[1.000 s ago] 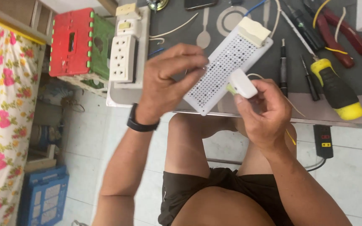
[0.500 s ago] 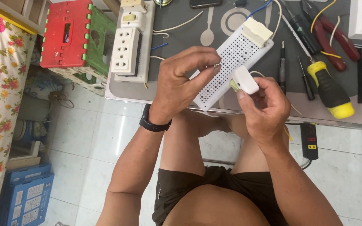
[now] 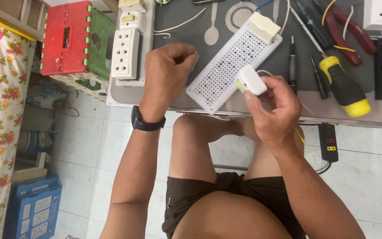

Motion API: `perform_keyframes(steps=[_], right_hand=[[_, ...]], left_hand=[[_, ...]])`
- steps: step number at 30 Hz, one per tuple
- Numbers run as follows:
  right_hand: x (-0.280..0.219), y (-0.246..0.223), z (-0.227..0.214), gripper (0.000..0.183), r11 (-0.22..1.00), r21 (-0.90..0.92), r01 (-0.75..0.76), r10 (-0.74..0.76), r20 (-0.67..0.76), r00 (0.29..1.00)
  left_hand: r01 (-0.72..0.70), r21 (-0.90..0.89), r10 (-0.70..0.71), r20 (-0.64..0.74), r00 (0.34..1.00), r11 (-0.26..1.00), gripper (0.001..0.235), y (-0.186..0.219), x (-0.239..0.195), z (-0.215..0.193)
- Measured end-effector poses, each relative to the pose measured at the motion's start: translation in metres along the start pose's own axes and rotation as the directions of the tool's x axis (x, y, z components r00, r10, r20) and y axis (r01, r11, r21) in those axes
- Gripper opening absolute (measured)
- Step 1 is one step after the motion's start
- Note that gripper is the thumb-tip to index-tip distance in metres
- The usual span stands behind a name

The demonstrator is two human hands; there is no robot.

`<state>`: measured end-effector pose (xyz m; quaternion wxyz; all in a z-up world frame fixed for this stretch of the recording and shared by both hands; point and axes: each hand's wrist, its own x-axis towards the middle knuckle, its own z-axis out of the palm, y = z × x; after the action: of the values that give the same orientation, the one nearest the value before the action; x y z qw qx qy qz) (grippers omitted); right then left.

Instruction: The person assembles a white electrical outlet strip by hand, inserting a plug and connecting wires to the internal terminals. They use a screwdriver to tighten the connections and secure the components within the plastic casing.

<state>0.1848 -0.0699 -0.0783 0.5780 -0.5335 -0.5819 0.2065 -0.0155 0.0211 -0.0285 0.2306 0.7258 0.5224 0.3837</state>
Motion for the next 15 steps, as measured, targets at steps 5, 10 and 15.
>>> perform_keyframes(steps=[5,10,15], right_hand=[[-0.003,0.021,0.005,0.028,0.983,0.183,0.008,0.001,-0.05,0.999],[0.0,0.013,-0.005,0.034,0.96,0.281,-0.011,0.039,-0.096,0.995],[-0.014,-0.013,-0.07,0.041,0.945,0.328,0.001,0.04,-0.118,0.992]], left_hand=[[-0.122,0.372,0.086,0.112,0.99,0.92,0.007,-0.027,0.007,0.021],[-0.218,0.652,0.009,0.307,0.952,0.726,0.009,-0.031,0.021,0.034],[-0.338,0.638,0.132,0.348,0.928,0.692,0.006,-0.016,0.041,0.024]])
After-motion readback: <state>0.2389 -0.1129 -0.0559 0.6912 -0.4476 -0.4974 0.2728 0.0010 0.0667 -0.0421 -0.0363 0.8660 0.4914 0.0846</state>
